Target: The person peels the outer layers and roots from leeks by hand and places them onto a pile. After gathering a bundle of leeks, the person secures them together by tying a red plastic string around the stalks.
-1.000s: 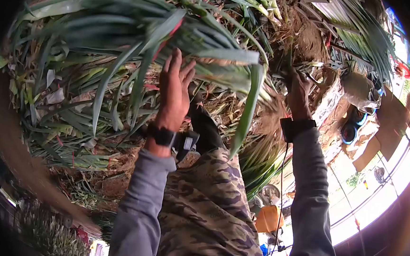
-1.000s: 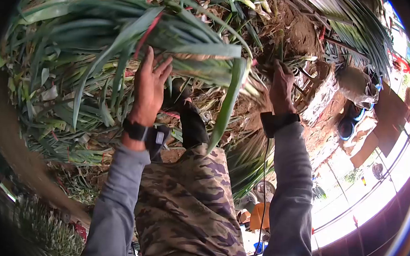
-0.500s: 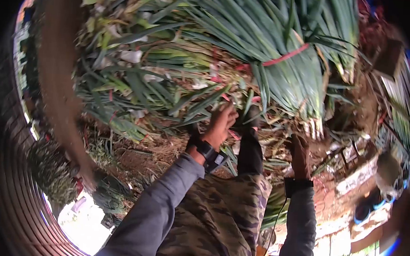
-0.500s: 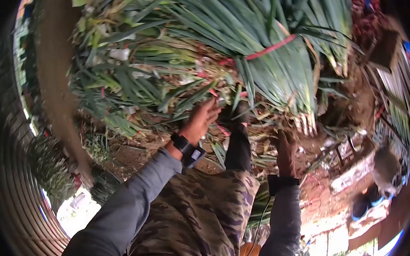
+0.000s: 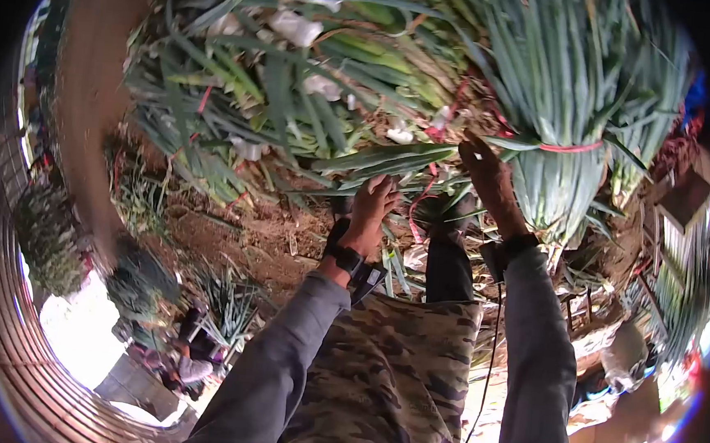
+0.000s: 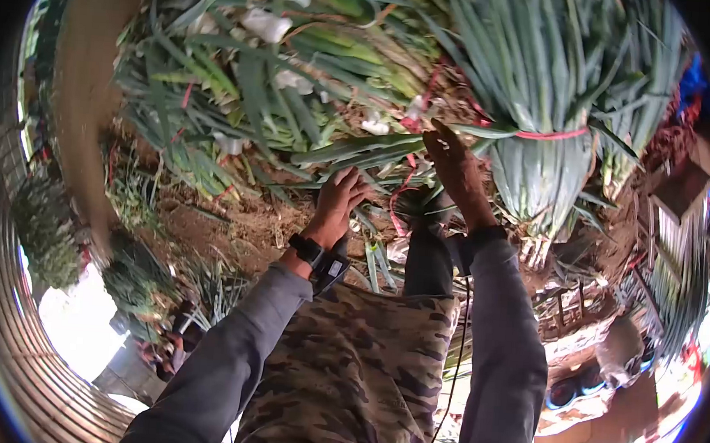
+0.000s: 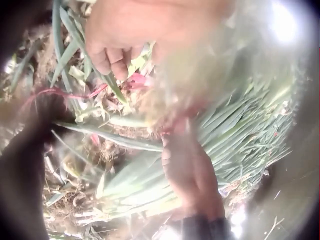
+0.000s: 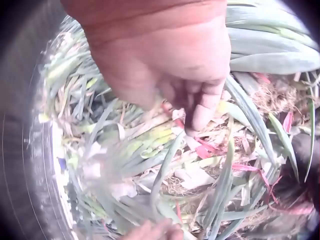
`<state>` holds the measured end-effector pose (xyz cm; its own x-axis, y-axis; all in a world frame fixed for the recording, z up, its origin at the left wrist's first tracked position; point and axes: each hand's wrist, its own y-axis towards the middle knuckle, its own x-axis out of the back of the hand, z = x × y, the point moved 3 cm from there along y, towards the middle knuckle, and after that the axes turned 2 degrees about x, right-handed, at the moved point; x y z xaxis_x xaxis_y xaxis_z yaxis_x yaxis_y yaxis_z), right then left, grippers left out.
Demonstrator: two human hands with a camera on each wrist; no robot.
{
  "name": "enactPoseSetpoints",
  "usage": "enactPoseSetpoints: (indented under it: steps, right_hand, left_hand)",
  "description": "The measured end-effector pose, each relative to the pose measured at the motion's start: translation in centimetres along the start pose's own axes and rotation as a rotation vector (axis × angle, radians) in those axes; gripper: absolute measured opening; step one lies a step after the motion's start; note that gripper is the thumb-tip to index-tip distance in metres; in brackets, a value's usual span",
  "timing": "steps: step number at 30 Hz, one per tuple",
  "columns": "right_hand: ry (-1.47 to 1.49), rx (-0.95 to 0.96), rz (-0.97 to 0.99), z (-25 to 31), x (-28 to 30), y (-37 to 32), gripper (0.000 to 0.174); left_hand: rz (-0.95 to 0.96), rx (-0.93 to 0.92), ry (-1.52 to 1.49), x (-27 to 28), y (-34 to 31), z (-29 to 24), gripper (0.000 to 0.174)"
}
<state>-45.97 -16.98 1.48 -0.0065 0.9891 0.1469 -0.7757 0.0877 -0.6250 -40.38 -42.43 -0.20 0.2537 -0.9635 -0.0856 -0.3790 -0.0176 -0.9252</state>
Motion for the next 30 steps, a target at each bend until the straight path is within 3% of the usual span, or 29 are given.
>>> enactPoseSetpoints:
  steps: [3,5,7,9,11,13,14,15,17,18,21,22,23,24,27,30]
  right_hand:
    - [-0.133,0.265,0.047,-1.3,-4.3,3.0,0.042]
    - [-0.070,0.134,-0.057,-3.6,-5.1,6.5,0.046]
    - [-0.261,0.146,-0.229,-3.8,-4.7,9.6,0.050]
    - [-0.150,0.040,-0.282,-7.1,-4.5,13.7,0.054]
    - [0.001,-0.095,-0.261,-6.0,-5.8,14.7,0.056]
    - [-0.079,-0.041,-0.480,-9.7,-7.2,17.3,0.056]
    - [-0.075,-0.057,-0.494,-9.1,-7.6,17.0,0.056]
    - [-0.309,-0.143,-0.565,-5.7,-7.6,15.8,0.038]
    - [-0.148,-0.317,-0.518,-3.5,-7.4,15.0,0.036]
    - [-0.032,-0.250,-0.448,-5.4,-7.0,16.2,0.033]
    - [-0.250,0.437,-0.283,-5.6,-6.0,14.7,0.033]
    - [-0.347,0.594,-0.306,-5.4,-6.2,14.2,0.035]
    - [0.045,0.248,-0.214,-6.6,-6.1,14.0,0.036]
    - [0.448,-0.101,-0.253,-4.9,-6.9,12.4,0.037]
    - [0.203,0.003,-0.297,-3.0,-6.9,8.6,0.037]
    - [0.238,0.053,-0.286,-0.3,-8.4,4.0,0.038]
  left_hand:
    - [-0.005,-0.107,-0.083,3.3,1.0,-1.2,0.034]
    - [0.126,-0.250,-0.182,7.4,2.6,-0.3,0.033]
    - [0.015,-0.083,-0.292,7.9,1.0,-3.6,0.031]
    - [0.034,-0.066,-0.327,10.5,1.1,-4.3,0.029]
    - [0.018,-0.015,-0.370,12.6,1.0,-4.2,0.025]
    - [0.005,0.016,-0.385,14.0,0.4,-4.2,0.022]
    - [-0.044,0.023,-0.370,14.4,0.1,-4.0,0.019]
    - [-0.042,0.044,-0.371,15.1,0.2,-3.5,0.019]
    - [-0.041,0.074,-0.372,16.5,0.5,-2.6,0.019]
    - [-0.044,0.074,-0.384,16.6,0.6,-2.5,0.020]
    - [-0.036,0.076,-0.372,16.3,0.9,-2.8,0.020]
    - [-0.020,0.076,-0.375,16.2,1.2,-2.8,0.019]
    - [-0.006,0.074,-0.360,16.0,1.4,-2.8,0.019]
    - [0.009,0.070,-0.345,15.9,1.9,-2.6,0.019]
    - [0.071,0.056,-0.327,14.8,2.0,-2.8,0.021]
    - [0.097,0.096,-0.287,12.2,0.8,-4.0,0.023]
